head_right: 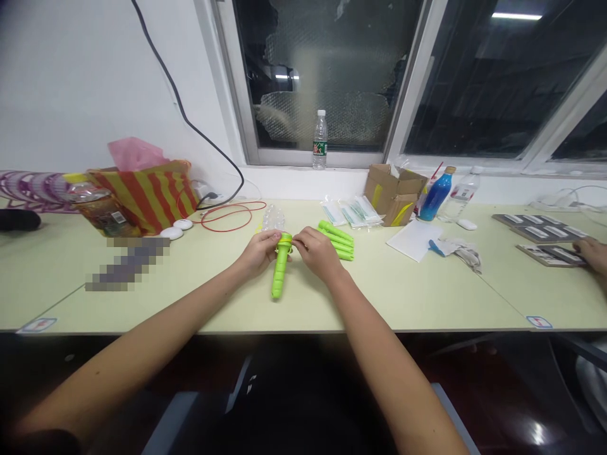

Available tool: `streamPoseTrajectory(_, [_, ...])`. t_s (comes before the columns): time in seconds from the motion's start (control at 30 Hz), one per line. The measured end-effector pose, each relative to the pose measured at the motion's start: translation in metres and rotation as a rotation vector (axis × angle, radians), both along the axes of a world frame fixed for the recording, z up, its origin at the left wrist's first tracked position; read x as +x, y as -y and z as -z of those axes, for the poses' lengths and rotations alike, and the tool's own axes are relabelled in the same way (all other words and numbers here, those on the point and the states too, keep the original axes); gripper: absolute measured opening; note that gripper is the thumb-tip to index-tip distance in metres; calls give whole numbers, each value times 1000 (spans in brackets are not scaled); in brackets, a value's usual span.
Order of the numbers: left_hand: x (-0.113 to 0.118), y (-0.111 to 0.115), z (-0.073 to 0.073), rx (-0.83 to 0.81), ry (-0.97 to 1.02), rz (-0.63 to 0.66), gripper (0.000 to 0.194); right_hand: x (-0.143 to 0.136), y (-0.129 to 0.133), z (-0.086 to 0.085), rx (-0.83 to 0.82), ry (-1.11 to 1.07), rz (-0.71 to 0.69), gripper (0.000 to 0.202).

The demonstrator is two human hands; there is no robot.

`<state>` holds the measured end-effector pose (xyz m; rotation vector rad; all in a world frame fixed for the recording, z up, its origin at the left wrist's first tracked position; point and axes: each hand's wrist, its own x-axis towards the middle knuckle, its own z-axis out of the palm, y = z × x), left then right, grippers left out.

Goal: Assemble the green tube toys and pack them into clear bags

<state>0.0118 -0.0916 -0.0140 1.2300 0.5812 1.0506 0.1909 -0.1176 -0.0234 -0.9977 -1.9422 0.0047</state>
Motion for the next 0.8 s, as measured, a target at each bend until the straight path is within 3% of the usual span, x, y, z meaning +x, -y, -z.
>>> streamPoseTrajectory(0.37, [7,6,0,-359,115,-11,14,-9,-3,5,66,236,68,25])
streamPoseTrajectory(0.53, [9,5,3,-362,104,-7,14,-10,-3,5,28,228,112,21])
streamPoseTrajectory(0.8, [12,7,3,-343,81,-10,17,-6,-3,5,65,200,9,15])
